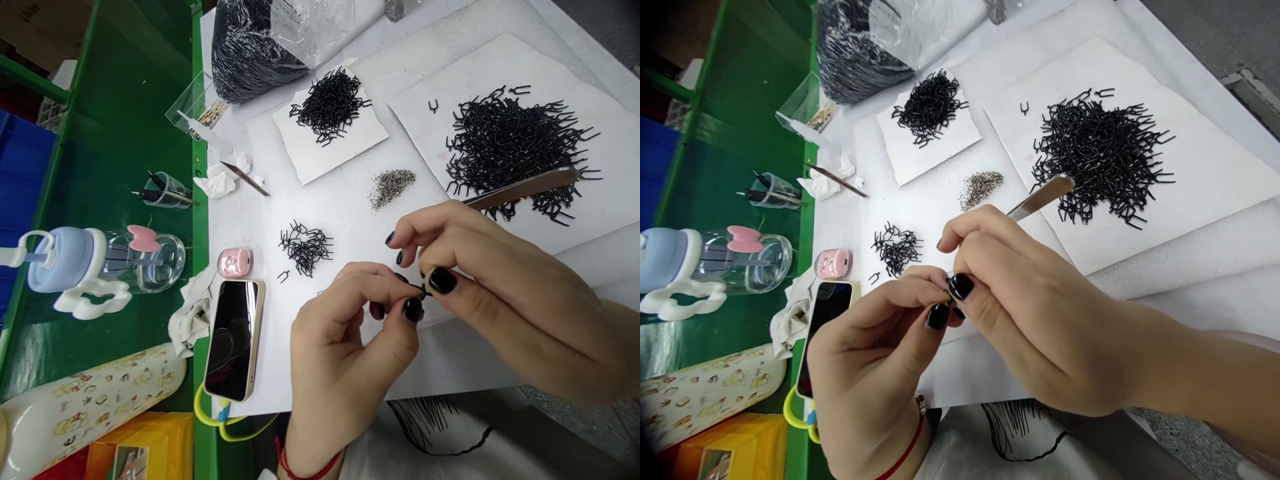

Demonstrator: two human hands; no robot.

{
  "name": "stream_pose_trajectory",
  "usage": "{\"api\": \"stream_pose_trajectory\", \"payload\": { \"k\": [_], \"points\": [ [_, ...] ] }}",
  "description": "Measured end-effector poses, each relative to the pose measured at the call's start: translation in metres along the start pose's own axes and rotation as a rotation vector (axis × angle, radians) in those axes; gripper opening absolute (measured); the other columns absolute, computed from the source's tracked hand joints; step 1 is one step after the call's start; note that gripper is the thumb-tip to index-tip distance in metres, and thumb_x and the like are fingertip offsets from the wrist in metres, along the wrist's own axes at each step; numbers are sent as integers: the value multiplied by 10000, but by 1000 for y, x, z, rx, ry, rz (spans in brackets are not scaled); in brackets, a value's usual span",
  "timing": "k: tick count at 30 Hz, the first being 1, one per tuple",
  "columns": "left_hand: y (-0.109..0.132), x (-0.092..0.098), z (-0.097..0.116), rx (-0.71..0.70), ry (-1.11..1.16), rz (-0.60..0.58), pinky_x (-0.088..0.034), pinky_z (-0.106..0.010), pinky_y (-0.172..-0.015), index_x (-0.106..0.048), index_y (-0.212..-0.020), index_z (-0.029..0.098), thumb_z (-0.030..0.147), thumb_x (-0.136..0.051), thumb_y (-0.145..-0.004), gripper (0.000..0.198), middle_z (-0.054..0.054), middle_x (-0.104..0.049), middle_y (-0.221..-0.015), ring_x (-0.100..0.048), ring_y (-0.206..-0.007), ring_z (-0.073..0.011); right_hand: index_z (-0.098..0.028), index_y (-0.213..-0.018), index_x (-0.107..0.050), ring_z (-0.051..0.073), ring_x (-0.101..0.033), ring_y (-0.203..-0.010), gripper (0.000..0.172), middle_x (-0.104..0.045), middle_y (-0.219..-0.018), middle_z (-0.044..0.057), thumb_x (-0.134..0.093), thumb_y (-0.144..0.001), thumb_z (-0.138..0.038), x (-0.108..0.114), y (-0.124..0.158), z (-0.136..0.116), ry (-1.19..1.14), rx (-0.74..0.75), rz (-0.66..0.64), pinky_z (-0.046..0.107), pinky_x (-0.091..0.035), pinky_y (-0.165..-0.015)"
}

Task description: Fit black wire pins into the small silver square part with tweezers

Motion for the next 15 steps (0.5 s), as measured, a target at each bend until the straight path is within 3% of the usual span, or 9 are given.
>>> {"api": "stream_pose_trajectory", "payload": {
  "k": [4,9,15],
  "points": [
    [0,-1,3,-26,-36,19,-480,-254,-663,-663,-909,225,16,-589,-851,230,-7,-625,-900,-576,-807,-134,-198,-876,-521,139,-513,-1146,186,-612,-996,78,-366,-937,-115,-2,-1,1,-7,-11,32,228,-482,-933],
    [3,0,1,-16,-84,41,-478,-239,-653,-652,-912,231,-14,-580,-833,267,4,-623,-893,-566,-767,-119,-249,-896,-603,278,-536,-1176,193,-625,-975,72,-478,-920,-393,1,3,6,-77,-122,203,425,-522,-933],
    [0,0,3,-21,-50,15,-489,-243,-642,-665,-914,233,59,-596,-865,194,-12,-638,-870,-580,-792,-136,-253,-883,-625,281,-555,-1144,227,-633,-976,68,-512,-896,-449,1,7,8,-82,-159,252,427,-525,-929]
  ]
}}
Point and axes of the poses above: each hand's wrist, its own y-axis away from the middle knuckle, its own x-axis out of the back of the hand, z = x × y, the point moved 7 cm from there along -y, towards the middle knuckle
